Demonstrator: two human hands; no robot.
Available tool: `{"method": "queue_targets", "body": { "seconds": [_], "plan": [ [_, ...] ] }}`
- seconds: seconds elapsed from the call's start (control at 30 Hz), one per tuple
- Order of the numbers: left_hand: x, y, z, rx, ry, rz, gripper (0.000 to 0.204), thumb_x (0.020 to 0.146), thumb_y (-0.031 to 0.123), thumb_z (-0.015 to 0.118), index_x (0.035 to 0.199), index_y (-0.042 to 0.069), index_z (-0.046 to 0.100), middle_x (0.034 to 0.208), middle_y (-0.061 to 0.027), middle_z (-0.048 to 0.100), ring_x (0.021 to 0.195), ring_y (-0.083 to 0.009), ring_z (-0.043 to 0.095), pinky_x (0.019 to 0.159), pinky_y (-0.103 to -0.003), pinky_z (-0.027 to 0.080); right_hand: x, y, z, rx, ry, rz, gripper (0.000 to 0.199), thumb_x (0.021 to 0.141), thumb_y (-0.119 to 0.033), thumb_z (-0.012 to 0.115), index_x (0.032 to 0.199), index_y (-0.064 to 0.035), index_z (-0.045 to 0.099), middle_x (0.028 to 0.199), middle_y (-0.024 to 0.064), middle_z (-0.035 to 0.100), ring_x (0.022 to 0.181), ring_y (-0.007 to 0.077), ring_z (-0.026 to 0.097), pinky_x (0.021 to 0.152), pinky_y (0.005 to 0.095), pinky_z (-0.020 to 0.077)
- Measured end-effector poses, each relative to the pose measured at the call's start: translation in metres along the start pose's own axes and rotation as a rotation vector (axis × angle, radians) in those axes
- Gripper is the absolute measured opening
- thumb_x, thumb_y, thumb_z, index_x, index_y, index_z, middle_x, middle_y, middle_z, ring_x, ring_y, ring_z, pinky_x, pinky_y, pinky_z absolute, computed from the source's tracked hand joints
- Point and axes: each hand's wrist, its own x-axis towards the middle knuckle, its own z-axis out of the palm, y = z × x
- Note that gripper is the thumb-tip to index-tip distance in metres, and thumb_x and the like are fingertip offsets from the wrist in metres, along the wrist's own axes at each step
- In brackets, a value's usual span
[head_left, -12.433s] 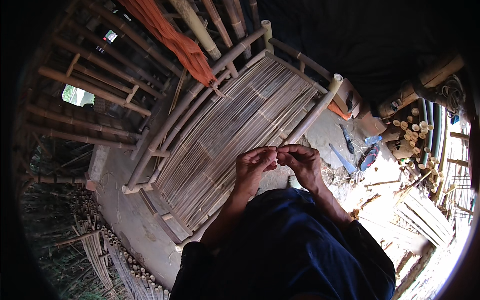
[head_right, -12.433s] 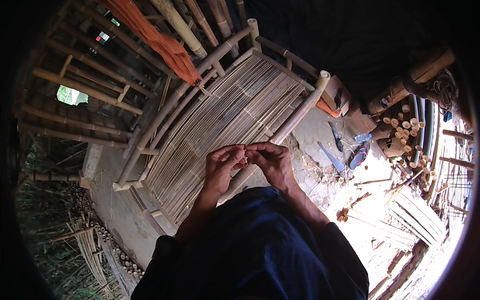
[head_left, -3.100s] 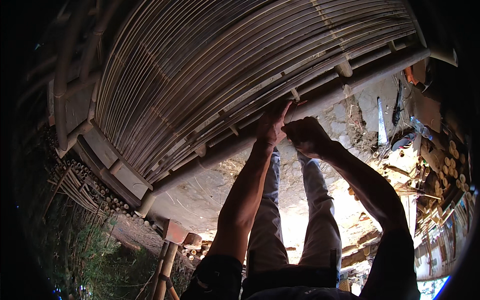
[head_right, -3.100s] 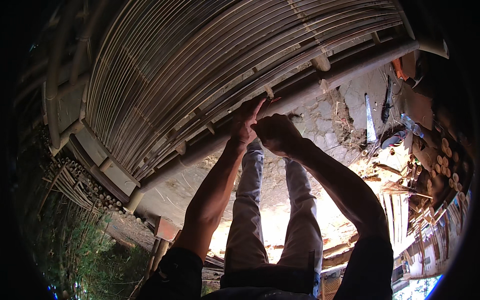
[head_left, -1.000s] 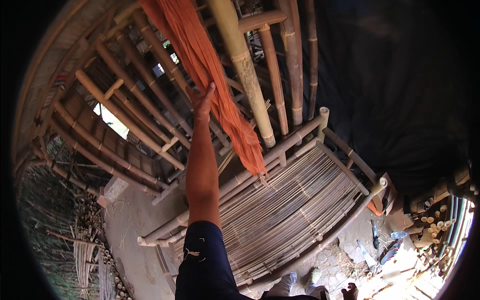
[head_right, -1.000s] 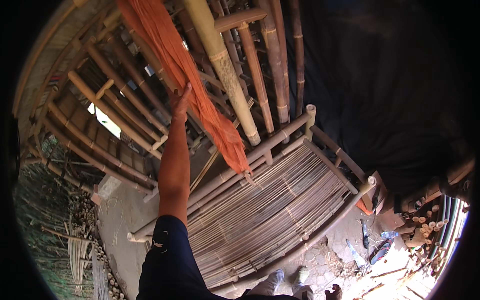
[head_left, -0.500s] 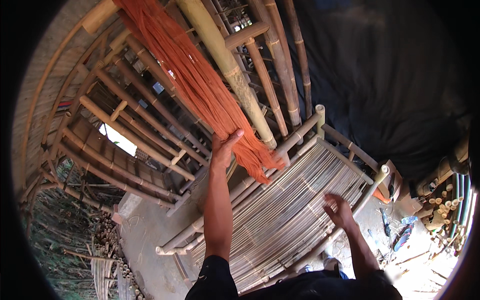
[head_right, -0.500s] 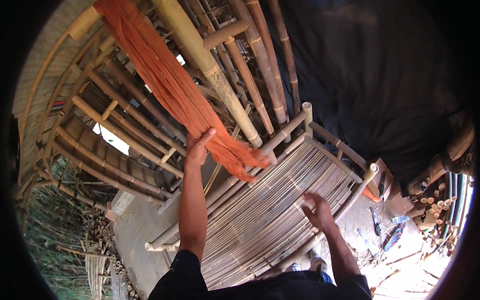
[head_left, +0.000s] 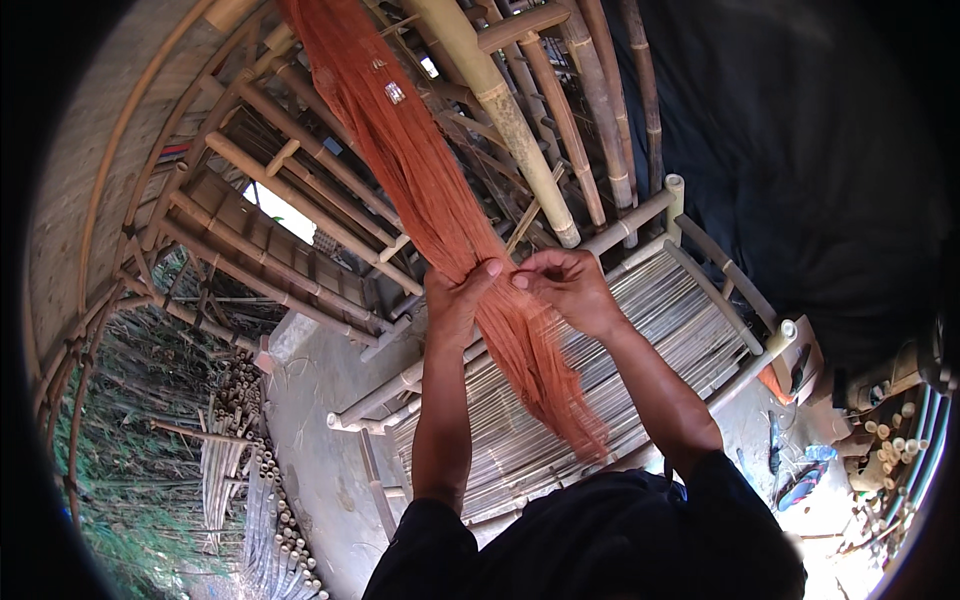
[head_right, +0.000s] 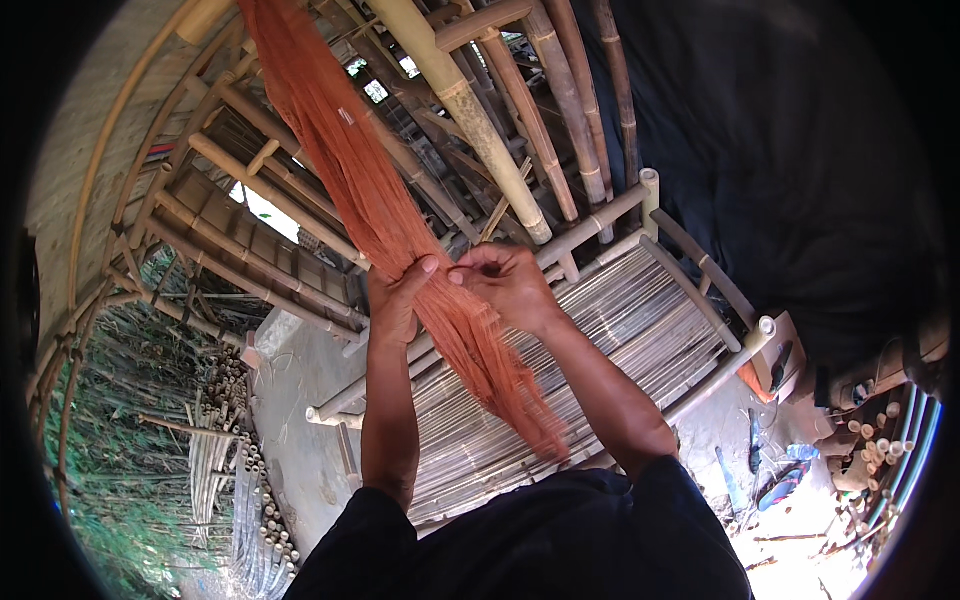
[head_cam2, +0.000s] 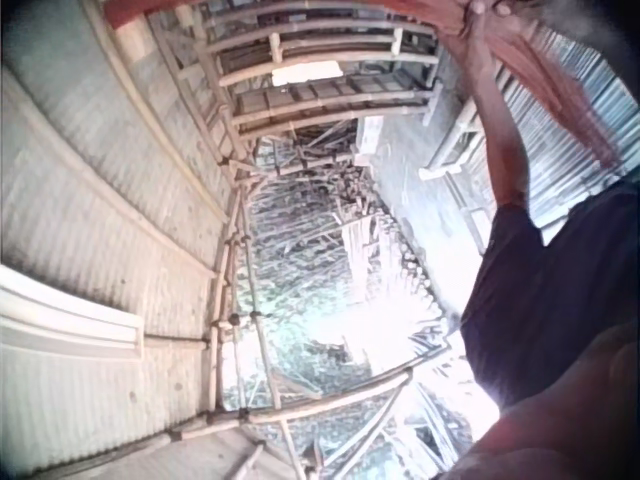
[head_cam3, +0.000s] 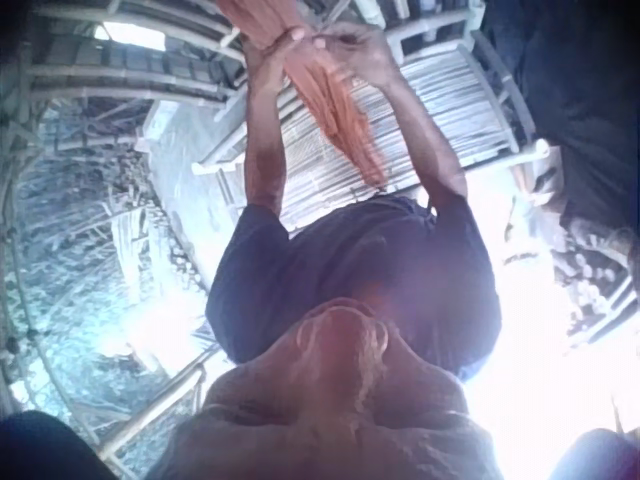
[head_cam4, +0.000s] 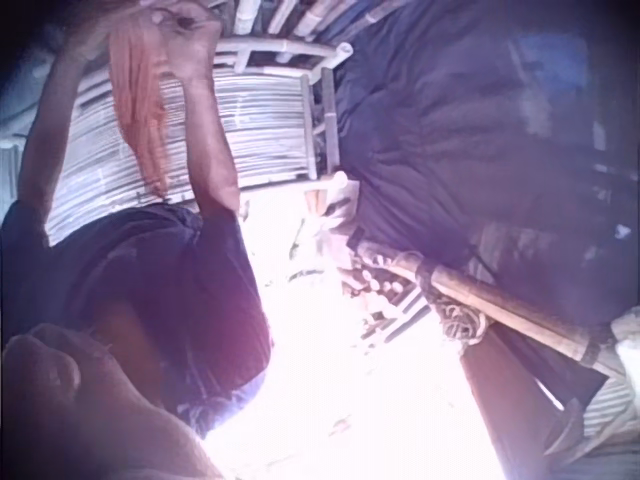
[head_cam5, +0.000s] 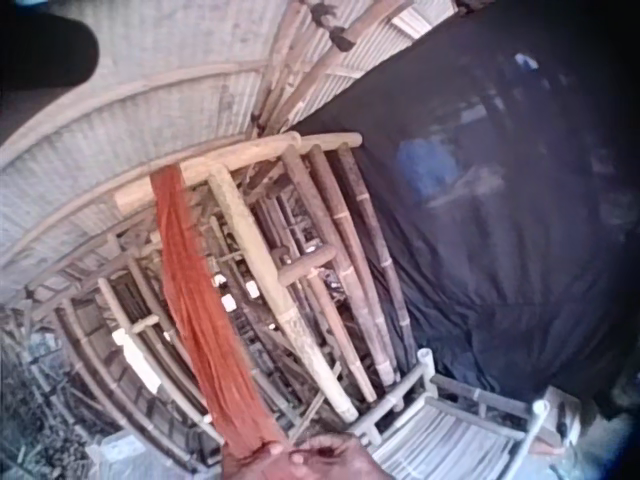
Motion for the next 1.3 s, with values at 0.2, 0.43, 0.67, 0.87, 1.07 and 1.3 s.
{"method": "queue_targets", "body": {
  "seconds": [0.2, 0.43, 0.67, 0.87, 1.07, 1.3],
  "plan": [
    [-0.020, 0.001, 0.014, -0.074, -0.009, -0.056, 0.039, 0.082, 0.006, 0.075, 0.117, 0.001, 0.057, 0.102, -0.0052, 0.064, 0.095, -0.0164, 0.062, 0.084, -0.031, 0.051, -0.017, -0.016, -0.018, 0.086, -0.028, 0.171, 0.012, 0.093, -0.010, 0.067, 0.100, -0.0004, 0.068, 0.083, 0.0043, 0.069, 0.066, 0.0084, 0.063, 0.059, 0.0238, 0.0544],
    [-0.024, -0.003, 0.027, -0.062, -0.108, -0.043, 0.038, 0.078, 0.003, 0.079, 0.112, 0.001, 0.060, 0.098, -0.0054, 0.067, 0.087, -0.0141, 0.065, 0.081, -0.028, 0.052, -0.023, -0.022, -0.024, 0.106, -0.055, 0.147, 0.013, 0.093, -0.005, 0.066, 0.104, 0.0012, 0.066, 0.085, 0.0071, 0.071, 0.069, 0.0101, 0.067, 0.061, 0.0235, 0.0565],
    [-0.023, -0.020, 0.018, -0.059, -0.067, -0.025, 0.035, 0.079, 0.001, 0.079, 0.110, 0.001, 0.062, 0.094, -0.0049, 0.068, 0.083, -0.0128, 0.065, 0.075, -0.026, 0.053, -0.032, -0.020, -0.026, 0.130, -0.019, 0.167, 0.017, 0.096, -0.001, 0.058, 0.112, 0.0010, 0.063, 0.092, 0.0108, 0.073, 0.077, 0.0123, 0.070, 0.067, 0.0244, 0.0577],
    [-0.025, -0.027, 0.016, -0.063, -0.047, -0.042, 0.035, 0.080, 0.001, 0.079, 0.110, 0.002, 0.060, 0.093, -0.0050, 0.067, 0.079, -0.0133, 0.065, 0.073, -0.027, 0.054, -0.036, -0.012, -0.032, 0.162, -0.027, 0.228, 0.017, 0.094, -0.002, 0.061, 0.111, 0.0012, 0.064, 0.093, 0.0117, 0.073, 0.081, 0.0139, 0.071, 0.071, 0.0255, 0.0585],
    [-0.029, -0.034, 0.020, -0.172, -0.057, -0.089, 0.032, 0.083, 0.005, 0.074, 0.110, 0.003, 0.057, 0.092, -0.0044, 0.063, 0.079, -0.0145, 0.065, 0.072, -0.030, 0.054, -0.042, 0.005, -0.034, 0.163, -0.071, 0.144, 0.018, 0.091, -0.004, 0.068, 0.107, 0.0028, 0.066, 0.092, 0.0085, 0.072, 0.081, 0.0138, 0.070, 0.073, 0.0255, 0.0580],
    [-0.021, -0.064, -0.019, -0.375, 0.125, -0.202, 0.022, 0.088, 0.004, 0.065, 0.108, 0.007, 0.057, 0.092, -0.0028, 0.060, 0.062, -0.0082, 0.050, 0.063, -0.030, 0.050, -0.053, 0.001, -0.057, 0.281, 0.143, 0.215, 0.013, 0.091, -0.009, 0.070, 0.100, 0.0001, 0.070, 0.089, 0.0034, 0.071, 0.063, 0.0057, 0.061, 0.056, 0.0197, 0.0506]
  ]
}}
